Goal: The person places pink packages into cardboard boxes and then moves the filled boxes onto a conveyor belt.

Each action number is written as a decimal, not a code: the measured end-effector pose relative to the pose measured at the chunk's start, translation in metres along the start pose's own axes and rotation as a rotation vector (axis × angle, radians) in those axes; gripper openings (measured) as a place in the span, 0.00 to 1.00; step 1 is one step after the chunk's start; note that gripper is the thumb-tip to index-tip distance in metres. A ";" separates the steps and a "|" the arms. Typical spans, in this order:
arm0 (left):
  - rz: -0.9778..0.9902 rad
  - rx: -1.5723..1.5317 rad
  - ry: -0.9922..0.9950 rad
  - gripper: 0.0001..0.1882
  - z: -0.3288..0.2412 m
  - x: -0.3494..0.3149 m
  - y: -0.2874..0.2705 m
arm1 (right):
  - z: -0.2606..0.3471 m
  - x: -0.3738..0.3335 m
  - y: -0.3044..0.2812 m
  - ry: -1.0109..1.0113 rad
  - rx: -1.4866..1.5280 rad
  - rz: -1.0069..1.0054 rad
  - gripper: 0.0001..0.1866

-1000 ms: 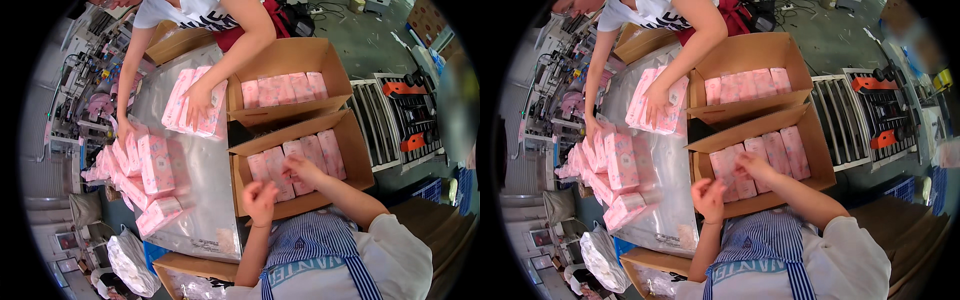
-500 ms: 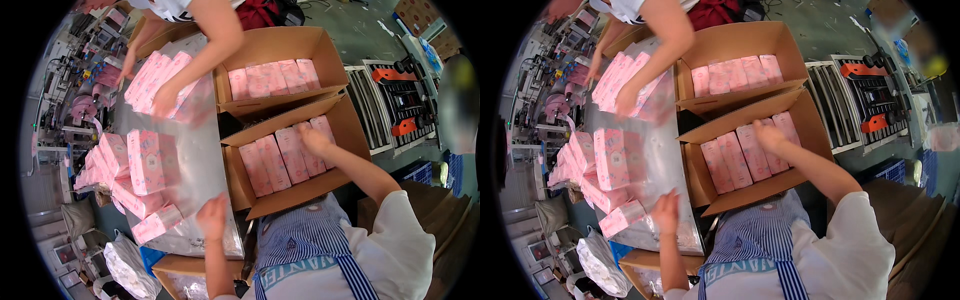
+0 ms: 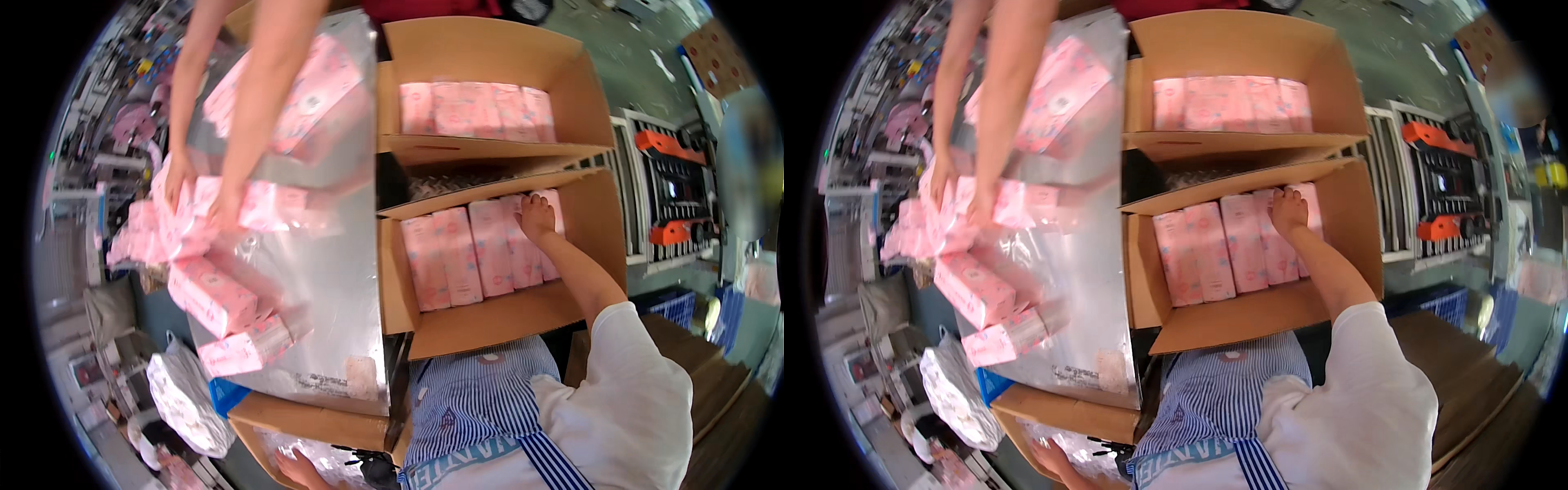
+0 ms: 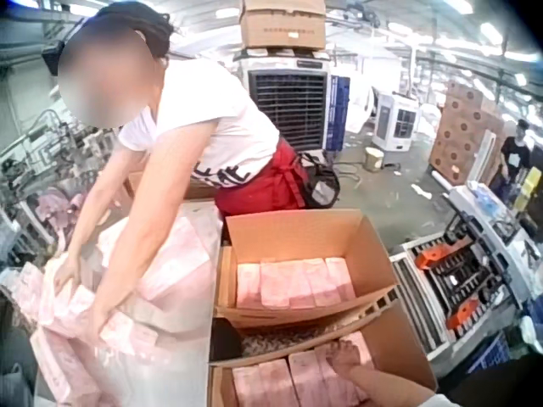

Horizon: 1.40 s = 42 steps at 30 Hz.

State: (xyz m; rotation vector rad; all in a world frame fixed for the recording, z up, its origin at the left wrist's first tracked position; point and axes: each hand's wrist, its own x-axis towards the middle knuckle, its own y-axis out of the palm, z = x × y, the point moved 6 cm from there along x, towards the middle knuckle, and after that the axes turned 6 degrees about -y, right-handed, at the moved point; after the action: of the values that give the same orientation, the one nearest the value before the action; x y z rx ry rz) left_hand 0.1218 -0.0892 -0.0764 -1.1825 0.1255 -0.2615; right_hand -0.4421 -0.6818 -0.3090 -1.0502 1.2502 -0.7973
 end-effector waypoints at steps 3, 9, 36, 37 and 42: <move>-0.004 -0.300 0.164 0.37 -0.083 0.044 -0.044 | -0.015 0.054 0.082 -0.038 0.350 0.008 0.15; 0.005 -0.088 0.442 0.54 -0.221 0.110 -0.125 | -0.003 0.047 0.109 0.050 0.699 -0.258 0.24; 0.535 -0.705 0.586 0.59 -0.287 -0.002 -0.109 | 0.597 -0.095 -0.223 -1.054 0.135 0.180 0.53; 0.724 -0.724 0.438 0.58 -0.275 -0.002 -0.102 | 0.582 -0.084 -0.221 -1.106 0.100 0.119 0.54; 0.718 -0.933 0.143 0.45 -0.251 0.005 -0.056 | 0.455 -0.077 -0.208 -1.131 0.274 0.330 0.53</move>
State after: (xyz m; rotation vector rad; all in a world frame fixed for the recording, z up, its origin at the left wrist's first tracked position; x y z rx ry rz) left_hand 0.0610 -0.3352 -0.1185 -1.9401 0.8470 0.4017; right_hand 0.0061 -0.5982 -0.0889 -0.8170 0.3006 -0.0352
